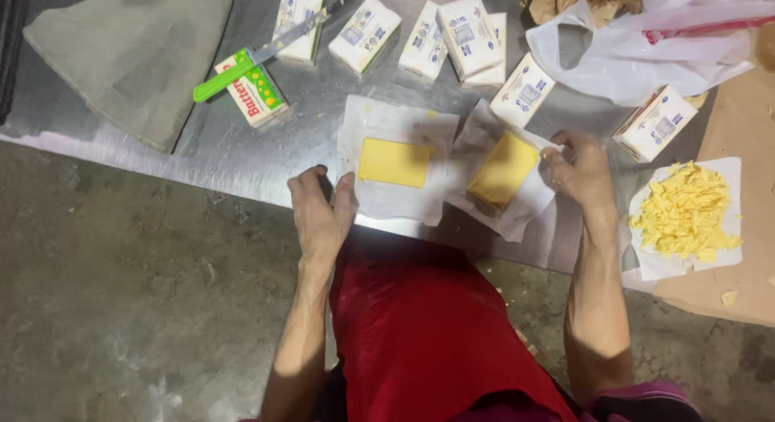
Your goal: The person unwraps several sticks of butter on a metal counter and shreds a block of butter using a knife.
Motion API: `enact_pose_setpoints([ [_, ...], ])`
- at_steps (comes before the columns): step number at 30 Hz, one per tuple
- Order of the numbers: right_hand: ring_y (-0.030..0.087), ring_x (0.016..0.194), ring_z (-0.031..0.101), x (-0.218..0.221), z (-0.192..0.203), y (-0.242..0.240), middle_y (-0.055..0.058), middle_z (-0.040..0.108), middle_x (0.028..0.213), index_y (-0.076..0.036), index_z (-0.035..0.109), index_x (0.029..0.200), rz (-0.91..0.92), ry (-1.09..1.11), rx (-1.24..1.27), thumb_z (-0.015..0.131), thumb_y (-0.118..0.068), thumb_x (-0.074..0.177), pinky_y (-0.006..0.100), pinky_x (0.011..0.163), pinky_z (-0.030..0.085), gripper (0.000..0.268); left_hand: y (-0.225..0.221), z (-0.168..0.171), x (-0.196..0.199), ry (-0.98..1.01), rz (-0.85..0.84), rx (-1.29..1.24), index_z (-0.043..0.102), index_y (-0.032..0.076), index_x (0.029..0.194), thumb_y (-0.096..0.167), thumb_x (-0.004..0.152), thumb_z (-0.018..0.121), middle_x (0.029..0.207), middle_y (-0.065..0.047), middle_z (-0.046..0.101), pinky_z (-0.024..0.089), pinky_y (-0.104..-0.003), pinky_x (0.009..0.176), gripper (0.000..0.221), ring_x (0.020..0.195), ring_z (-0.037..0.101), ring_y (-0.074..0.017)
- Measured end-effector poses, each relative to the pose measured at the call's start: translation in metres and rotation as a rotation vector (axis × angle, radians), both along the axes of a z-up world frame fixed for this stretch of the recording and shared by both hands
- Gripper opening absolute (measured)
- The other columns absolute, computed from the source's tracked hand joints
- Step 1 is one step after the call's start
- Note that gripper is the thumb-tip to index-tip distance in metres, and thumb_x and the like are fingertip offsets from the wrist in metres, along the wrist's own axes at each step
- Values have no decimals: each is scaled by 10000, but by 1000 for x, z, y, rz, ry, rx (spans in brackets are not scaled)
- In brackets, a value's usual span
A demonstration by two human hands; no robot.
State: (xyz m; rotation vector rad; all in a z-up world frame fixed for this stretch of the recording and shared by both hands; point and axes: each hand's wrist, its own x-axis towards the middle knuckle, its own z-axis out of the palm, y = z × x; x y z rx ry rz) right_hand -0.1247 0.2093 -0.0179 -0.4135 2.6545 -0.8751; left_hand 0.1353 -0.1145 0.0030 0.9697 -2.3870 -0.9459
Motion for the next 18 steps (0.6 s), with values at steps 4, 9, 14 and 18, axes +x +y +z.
enact_pose_setpoints([
  [4, 329, 750, 686, 9, 0, -22, 202, 706, 855, 29, 725, 1051, 71, 74, -92, 653, -134, 950, 432, 722, 522, 205, -31, -30, -14, -147, -133, 3, 646, -27, 1056, 159, 868, 701, 952, -231, 688, 513, -524, 780, 270, 891, 654, -425],
  [9, 402, 863, 655, -11, 43, -84, 244, 696, 933, 32, 732, 1127, 363, 313, -68, 666, -127, 936, 490, 790, 510, 257, -57, -36, 12, -180, -134, 114, 621, -10, 928, 88, 912, 634, 909, -260, 678, 487, -537, 843, 101, 920, 637, -449],
  [14, 402, 953, 672, -49, 57, -205, 260, 700, 1021, 71, 696, 1081, 709, 259, -7, 625, -138, 986, 495, 889, 519, 241, -68, -30, 45, -138, -109, 4, 640, -3, 943, 82, 895, 643, 925, -241, 640, 470, -547, 820, 98, 903, 600, -447],
  [18, 385, 1011, 703, -91, 66, -307, 251, 734, 1095, 34, 728, 1133, 875, 310, 154, 607, -108, 974, 492, 1014, 525, 245, -61, -29, 53, -101, -64, -21, 659, 6, 980, 92, 888, 642, 977, -231, 613, 471, -536, 835, 127, 939, 577, -438],
])
